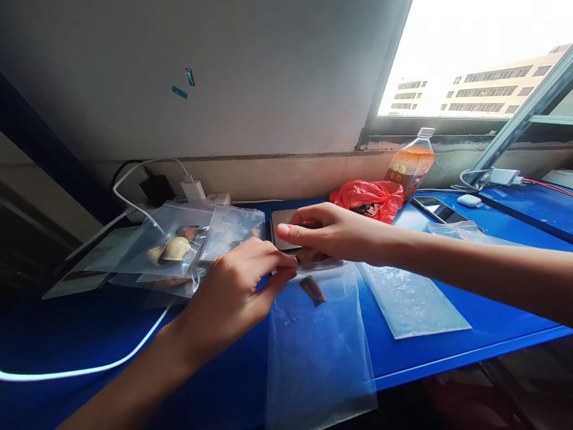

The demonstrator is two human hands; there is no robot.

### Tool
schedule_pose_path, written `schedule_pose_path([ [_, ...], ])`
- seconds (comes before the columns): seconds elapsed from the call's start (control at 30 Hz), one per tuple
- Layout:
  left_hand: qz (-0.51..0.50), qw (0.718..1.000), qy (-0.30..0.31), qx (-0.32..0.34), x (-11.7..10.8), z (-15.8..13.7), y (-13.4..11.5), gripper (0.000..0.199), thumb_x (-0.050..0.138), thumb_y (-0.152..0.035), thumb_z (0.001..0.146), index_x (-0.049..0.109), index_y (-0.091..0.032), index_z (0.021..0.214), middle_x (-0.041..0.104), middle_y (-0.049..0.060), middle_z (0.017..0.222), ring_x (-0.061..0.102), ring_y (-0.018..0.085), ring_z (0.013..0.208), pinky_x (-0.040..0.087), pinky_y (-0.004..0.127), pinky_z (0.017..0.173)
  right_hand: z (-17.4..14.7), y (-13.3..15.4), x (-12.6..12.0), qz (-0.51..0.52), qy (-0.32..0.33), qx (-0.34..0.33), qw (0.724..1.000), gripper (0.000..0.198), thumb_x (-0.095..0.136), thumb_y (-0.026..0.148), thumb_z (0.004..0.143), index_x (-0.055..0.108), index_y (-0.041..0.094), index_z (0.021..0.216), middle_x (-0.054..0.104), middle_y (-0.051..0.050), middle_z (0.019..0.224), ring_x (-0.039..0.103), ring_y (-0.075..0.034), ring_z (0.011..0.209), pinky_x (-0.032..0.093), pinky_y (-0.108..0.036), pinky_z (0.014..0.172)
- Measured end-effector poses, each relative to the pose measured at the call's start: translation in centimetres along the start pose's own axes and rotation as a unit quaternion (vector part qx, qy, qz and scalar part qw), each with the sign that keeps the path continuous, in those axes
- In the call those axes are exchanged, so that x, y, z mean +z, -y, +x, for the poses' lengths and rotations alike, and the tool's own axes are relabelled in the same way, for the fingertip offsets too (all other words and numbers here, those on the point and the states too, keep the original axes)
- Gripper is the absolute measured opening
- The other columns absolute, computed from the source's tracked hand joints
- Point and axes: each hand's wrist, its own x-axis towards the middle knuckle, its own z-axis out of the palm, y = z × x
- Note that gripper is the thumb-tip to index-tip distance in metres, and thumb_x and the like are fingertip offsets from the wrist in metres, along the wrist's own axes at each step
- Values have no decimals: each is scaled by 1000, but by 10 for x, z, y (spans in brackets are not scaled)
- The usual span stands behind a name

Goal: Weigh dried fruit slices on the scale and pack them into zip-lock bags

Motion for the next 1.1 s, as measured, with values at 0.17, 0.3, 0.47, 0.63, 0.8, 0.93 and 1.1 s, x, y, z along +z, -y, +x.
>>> schedule_pose_path([
  [0.17, -68, 994, -3, -87, -4, 3, 0, 9, 61, -26, 90, 68, -26, 86, 70, -3, 84, 65, 15, 77, 49, 26, 69, -16, 4, -11, -73, 41, 13, 996, 57, 54, 73, 81, 66, 17, 80, 53, 0, 63, 43, -9, 53, 30, -23, 45],
  [0.3, -130, 979, 3, -154, -4, 5, 3, 11, 63, -33, 89, 70, -25, 85, 69, 0, 87, 65, 16, 81, 51, 26, 67, -23, 4, -17, -138, 47, -20, 989, 53, 58, 67, 82, 67, 15, 73, 54, -1, 68, 44, -10, 58, 31, -23, 48],
  [0.47, -257, 946, -62, -186, -3, 10, 7, 16, 73, -36, 80, 70, -21, 77, 68, 6, 101, 66, 19, 90, 57, 27, 70, -31, 11, -22, -126, 63, -38, 989, 40, 54, 52, 92, 74, 18, 85, 60, -1, 66, 47, -10, 54, 33, -22, 45],
  [0.63, -352, 893, -46, -276, -6, 12, 12, 18, 77, -39, 77, 74, -25, 87, 73, 3, 85, 68, 16, 71, 58, 25, 66, -32, 7, -27, -111, 9, -127, 986, 17, 61, 27, 88, 71, 20, 101, 71, -1, 88, 61, -12, 73, 46, -21, 60],
  [0.8, -382, 869, -55, -310, -6, 12, 14, 19, 80, -34, 74, 76, -25, 89, 74, 2, 79, 70, 16, 74, 58, 24, 71, -30, -6, -21, -193, -68, -160, 966, 16, 63, 32, 87, 65, 17, 84, 68, -2, 84, 58, -12, 73, 42, -22, 60],
  [0.93, -426, 847, -49, -316, -2, 13, 12, 28, 83, -35, 71, 73, -23, 94, 72, 1, 76, 71, 16, 76, 58, 24, 73, -22, -9, -7, -190, -81, -146, 967, 15, 62, 28, 84, 64, 16, 92, 66, -2, 82, 56, -11, 69, 40, -23, 59],
  [1.1, -451, 819, -28, -353, 2, 11, 11, 30, 82, -36, 71, 70, -21, 93, 71, 1, 76, 70, 15, 75, 56, 25, 73, -9, -15, 0, -133, -16, -119, 984, 3, 58, 15, 76, 57, 17, 74, 58, 3, 66, 48, -8, 58, 34, -21, 51],
])
